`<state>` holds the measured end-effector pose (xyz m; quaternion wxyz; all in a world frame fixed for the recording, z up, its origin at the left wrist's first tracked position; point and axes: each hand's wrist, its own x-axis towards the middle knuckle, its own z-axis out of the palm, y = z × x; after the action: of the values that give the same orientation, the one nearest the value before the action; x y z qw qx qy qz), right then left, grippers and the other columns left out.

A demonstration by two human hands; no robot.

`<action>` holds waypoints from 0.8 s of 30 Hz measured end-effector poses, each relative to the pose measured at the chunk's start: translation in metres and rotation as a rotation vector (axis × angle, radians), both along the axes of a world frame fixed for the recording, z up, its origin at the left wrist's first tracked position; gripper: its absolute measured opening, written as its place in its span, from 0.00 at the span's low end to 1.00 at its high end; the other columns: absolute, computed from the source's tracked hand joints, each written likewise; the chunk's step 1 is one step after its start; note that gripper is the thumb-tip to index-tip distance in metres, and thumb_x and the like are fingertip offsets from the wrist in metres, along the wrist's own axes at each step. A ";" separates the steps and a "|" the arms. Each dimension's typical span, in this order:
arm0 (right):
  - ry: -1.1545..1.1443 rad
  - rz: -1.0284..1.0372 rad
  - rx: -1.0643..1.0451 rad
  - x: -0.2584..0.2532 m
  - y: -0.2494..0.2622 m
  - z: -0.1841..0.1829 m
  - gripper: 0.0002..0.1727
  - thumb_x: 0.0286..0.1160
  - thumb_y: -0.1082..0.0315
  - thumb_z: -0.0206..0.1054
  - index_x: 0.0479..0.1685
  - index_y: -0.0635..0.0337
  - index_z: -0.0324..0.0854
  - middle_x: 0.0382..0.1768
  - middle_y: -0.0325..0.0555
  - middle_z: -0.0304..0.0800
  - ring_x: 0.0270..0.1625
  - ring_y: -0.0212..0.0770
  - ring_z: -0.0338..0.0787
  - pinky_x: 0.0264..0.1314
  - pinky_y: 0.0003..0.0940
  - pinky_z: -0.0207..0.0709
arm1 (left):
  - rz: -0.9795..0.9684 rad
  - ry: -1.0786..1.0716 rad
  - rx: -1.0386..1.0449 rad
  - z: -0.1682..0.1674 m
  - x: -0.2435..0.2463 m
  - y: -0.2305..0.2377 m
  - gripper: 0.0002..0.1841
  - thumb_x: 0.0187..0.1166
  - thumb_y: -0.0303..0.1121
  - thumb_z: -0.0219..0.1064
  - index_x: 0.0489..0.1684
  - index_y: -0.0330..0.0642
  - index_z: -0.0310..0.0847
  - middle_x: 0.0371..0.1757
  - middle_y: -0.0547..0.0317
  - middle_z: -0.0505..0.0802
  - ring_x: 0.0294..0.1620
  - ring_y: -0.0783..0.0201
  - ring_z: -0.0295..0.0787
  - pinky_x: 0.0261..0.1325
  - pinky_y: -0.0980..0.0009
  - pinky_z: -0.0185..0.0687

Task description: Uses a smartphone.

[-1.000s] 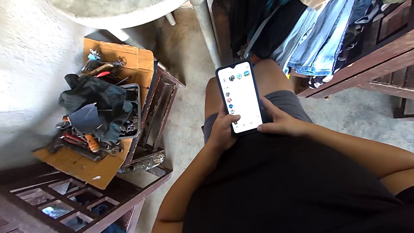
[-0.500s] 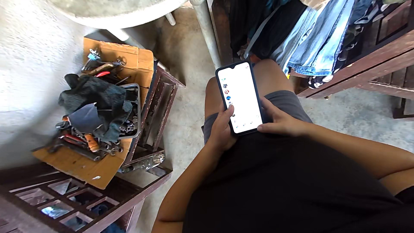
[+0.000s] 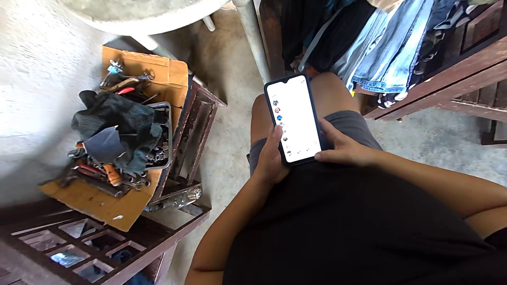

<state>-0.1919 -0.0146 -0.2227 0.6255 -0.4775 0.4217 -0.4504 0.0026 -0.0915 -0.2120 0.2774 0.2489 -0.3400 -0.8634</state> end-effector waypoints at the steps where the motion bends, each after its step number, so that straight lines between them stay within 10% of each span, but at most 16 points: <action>1: 0.000 0.001 0.001 0.000 0.000 0.000 0.47 0.68 0.68 0.69 0.89 0.60 0.44 0.66 0.36 0.83 0.65 0.21 0.85 0.69 0.20 0.80 | -0.002 0.013 0.000 -0.001 0.000 0.000 0.20 0.91 0.49 0.40 0.74 0.58 0.64 0.57 0.65 0.92 0.60 0.66 0.91 0.64 0.62 0.87; 24: -0.014 -0.005 0.011 -0.001 -0.001 0.002 0.45 0.70 0.73 0.69 0.87 0.59 0.46 0.62 0.35 0.85 0.61 0.21 0.88 0.66 0.20 0.83 | -0.031 0.026 -0.016 0.003 -0.002 -0.003 0.23 0.91 0.57 0.42 0.69 0.57 0.73 0.56 0.64 0.94 0.59 0.66 0.92 0.63 0.63 0.88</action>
<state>-0.1927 -0.0152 -0.2211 0.6299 -0.4698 0.4209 -0.4531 0.0006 -0.0947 -0.2086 0.2704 0.2303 -0.3471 -0.8679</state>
